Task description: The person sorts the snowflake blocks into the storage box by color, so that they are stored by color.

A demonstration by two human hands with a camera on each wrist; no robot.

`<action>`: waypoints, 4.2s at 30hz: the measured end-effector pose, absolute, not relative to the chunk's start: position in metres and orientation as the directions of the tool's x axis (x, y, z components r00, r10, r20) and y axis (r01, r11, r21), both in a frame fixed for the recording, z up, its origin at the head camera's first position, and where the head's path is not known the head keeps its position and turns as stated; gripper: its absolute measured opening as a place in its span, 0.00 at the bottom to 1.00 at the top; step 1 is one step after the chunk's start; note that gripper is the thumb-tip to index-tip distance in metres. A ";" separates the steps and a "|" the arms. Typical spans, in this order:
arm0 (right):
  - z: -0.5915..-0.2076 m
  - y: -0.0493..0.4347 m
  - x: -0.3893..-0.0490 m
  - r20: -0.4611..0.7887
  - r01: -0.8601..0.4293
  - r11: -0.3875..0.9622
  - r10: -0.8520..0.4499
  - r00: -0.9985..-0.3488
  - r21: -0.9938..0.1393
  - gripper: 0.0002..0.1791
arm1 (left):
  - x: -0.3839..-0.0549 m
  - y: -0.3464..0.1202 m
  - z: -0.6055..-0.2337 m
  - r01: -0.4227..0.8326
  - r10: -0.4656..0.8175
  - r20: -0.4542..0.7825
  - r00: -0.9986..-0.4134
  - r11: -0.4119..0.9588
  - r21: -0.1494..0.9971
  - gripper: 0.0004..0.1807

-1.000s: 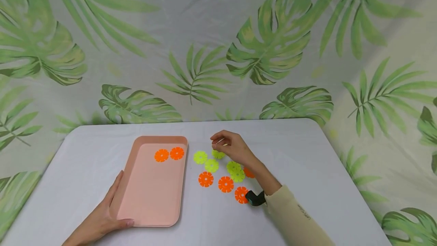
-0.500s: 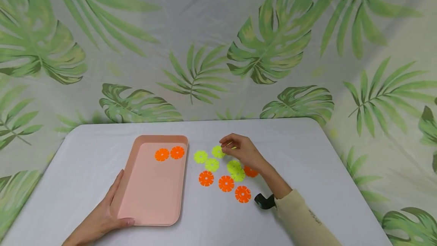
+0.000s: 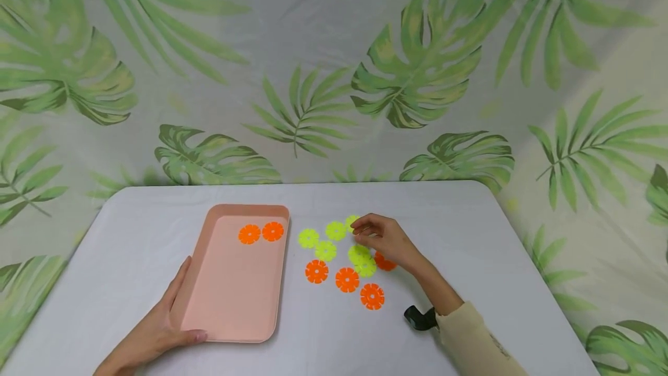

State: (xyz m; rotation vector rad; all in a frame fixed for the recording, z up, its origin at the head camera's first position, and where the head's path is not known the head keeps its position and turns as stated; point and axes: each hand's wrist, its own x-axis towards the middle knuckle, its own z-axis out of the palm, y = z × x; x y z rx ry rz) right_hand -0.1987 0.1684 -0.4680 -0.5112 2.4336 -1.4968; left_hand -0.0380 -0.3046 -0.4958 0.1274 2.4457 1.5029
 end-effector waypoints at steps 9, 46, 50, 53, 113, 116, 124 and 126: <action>-0.474 0.185 -0.192 -0.043 -0.128 0.390 -0.401 -0.915 -0.912 0.17 | -0.033 -0.307 -0.496 0.042 0.228 -0.095 -0.969 0.530 0.847 0.71; -0.482 0.244 -0.185 -0.113 -0.119 0.514 -0.397 -0.911 -0.849 0.24 | -0.036 -0.305 -0.496 -0.004 0.212 -0.150 -0.966 0.566 0.824 0.70; -0.482 0.247 -0.184 -0.127 -0.119 0.521 -0.411 -0.903 -0.845 0.26 | -0.037 -0.304 -0.498 0.003 0.206 -0.140 -0.969 0.571 0.821 0.70; -0.482 0.249 -0.183 -0.126 -0.135 0.529 -0.428 -0.895 -0.838 0.27 | -0.038 -0.304 -0.499 -0.001 0.206 -0.144 -0.968 0.569 0.823 0.70; -0.482 0.211 -0.197 -0.113 -0.046 0.356 -0.413 -0.904 -0.933 0.22 | -0.038 -0.300 -0.495 -0.052 0.216 -0.158 -0.964 0.431 0.901 0.73; -0.480 0.205 -0.198 -0.107 -0.049 0.357 -0.404 -0.908 -0.933 0.21 | -0.039 -0.301 -0.496 -0.026 0.222 -0.139 -0.965 0.446 0.895 0.72; -0.476 0.190 -0.200 -0.085 -0.072 0.372 -0.389 -0.917 -0.925 0.19 | -0.039 -0.302 -0.497 -0.012 0.221 -0.130 -0.967 0.467 0.884 0.72; -0.476 0.186 -0.201 -0.084 -0.076 0.375 -0.392 -0.916 -0.924 0.21 | -0.038 -0.301 -0.496 -0.021 0.217 -0.137 -0.966 0.464 0.885 0.72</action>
